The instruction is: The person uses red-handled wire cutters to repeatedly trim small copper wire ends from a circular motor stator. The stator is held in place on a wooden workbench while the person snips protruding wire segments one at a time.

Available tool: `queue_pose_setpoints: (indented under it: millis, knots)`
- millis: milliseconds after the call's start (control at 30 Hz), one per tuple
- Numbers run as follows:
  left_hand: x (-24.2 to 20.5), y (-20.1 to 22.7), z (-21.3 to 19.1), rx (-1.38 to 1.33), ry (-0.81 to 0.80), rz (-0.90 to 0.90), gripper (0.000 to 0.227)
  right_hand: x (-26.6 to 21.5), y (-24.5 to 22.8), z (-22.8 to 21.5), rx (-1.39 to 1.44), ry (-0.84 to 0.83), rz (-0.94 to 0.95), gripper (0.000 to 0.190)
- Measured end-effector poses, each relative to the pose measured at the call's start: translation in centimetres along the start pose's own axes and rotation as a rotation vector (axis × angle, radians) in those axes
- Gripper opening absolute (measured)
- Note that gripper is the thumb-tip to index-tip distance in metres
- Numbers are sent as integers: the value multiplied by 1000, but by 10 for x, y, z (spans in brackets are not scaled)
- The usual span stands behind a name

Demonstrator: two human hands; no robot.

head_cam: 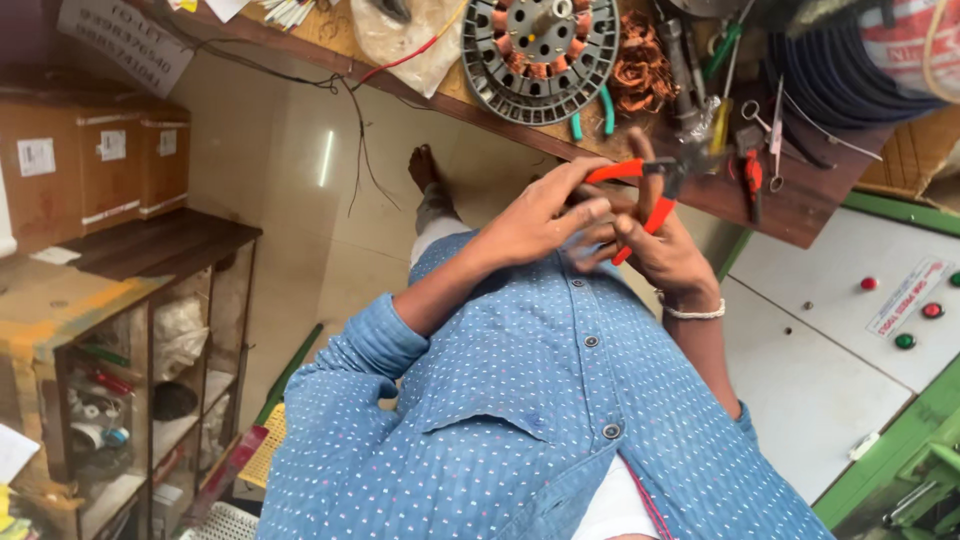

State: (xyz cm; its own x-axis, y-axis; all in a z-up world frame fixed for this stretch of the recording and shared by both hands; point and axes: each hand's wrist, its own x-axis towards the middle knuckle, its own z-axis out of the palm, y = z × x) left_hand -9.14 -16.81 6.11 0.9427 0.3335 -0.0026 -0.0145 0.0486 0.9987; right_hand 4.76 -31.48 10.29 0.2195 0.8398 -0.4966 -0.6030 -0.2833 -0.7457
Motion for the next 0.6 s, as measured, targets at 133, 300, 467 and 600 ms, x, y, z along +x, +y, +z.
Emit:
queue_pose_setpoints:
  millis: [133,300,467,600]
  knots:
    - [-7,-12,1,217,33,-223,31,-2,27,-5,-366,348,-382,60]
    - [-20,4,-47,642,183,51,65,-14,37,-20,-260,351,-392,37]
    - [12,6,-105,504,259,181,69,-4,26,-9,-383,260,-221,27]
    - [66,-18,-144,782,282,327,50,31,18,3,-403,190,-46,34]
